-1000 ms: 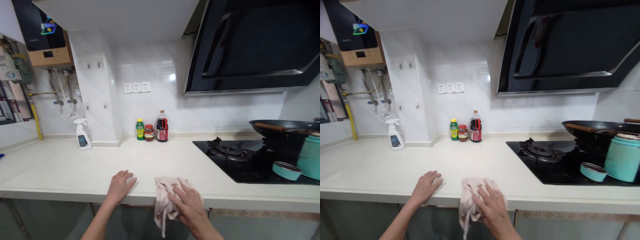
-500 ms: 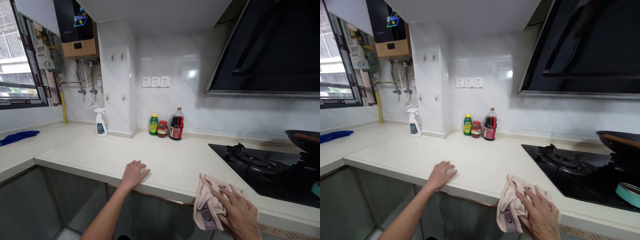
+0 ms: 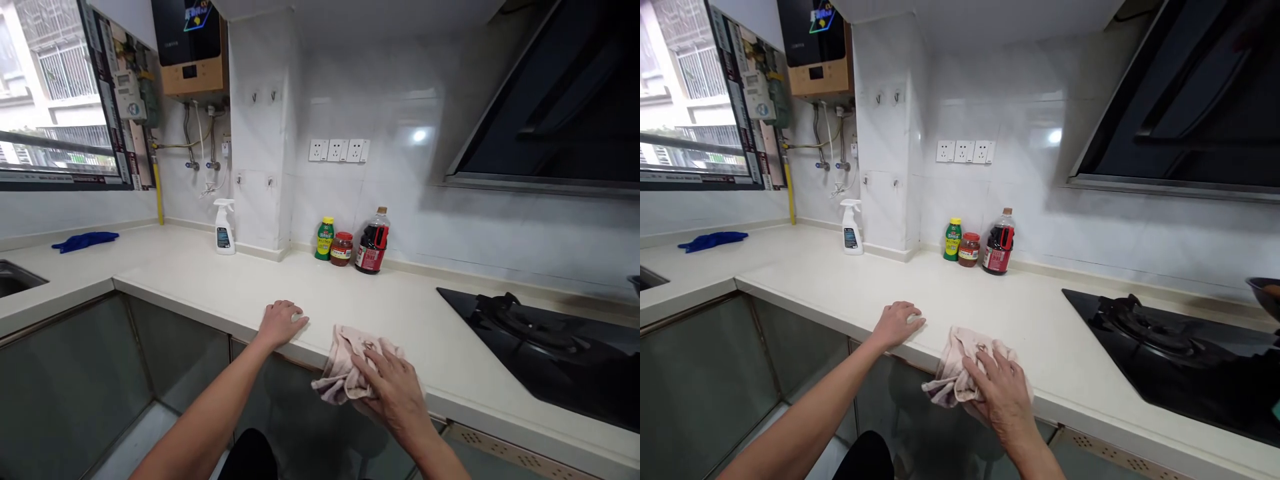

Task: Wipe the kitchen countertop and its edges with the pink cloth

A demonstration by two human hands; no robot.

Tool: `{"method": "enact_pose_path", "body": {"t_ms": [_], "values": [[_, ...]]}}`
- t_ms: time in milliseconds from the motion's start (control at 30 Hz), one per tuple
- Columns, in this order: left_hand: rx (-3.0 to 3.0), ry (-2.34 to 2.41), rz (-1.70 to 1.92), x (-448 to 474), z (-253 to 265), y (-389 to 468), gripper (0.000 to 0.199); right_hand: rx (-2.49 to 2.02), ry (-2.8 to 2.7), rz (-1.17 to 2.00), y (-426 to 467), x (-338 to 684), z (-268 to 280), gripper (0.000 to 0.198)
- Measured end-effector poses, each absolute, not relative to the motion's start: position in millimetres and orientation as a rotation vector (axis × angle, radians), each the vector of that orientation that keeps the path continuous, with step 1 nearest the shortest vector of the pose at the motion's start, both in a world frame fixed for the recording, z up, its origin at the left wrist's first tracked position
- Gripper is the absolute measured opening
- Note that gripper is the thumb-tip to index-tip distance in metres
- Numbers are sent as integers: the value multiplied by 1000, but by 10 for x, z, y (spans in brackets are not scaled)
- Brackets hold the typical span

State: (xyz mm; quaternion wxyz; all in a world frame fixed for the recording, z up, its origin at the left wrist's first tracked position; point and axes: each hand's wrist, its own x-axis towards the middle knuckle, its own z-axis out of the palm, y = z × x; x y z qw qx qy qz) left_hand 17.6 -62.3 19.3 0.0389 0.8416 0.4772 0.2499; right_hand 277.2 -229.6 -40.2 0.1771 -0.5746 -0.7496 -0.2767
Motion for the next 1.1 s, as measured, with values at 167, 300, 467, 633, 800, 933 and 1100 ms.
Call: {"method": "enact_pose_path", "body": {"t_ms": [167, 300, 467, 633, 800, 933, 1100], "values": [[2574, 1466, 781, 192, 194, -626, 33, -1656, -2163, -827, -2419, 3335, -527, 72], [2552, 1477, 808, 196, 187, -662, 32, -1707, -2116, -724, -2562, 3837, -597, 55], [2565, 1458, 821, 190, 149, -672, 37, -1851, -1886, -288, -2556, 4491, -593, 54], [2593, 1447, 785, 191, 97, -647, 43, -1996, -1660, -88, -2178, 4745, -482, 62], [2621, 1433, 746, 182, 105, -662, 46, -2109, -1660, -153, -1840, 3946, -269, 58], [2614, 1447, 749, 183, 137, -681, 44, -2053, -1854, -108, -1548, 2879, -33, 44], [2612, 1429, 741, 142, 153, -662, 33, -1896, -2054, -81, -1206, 2016, 99, 37]]}}
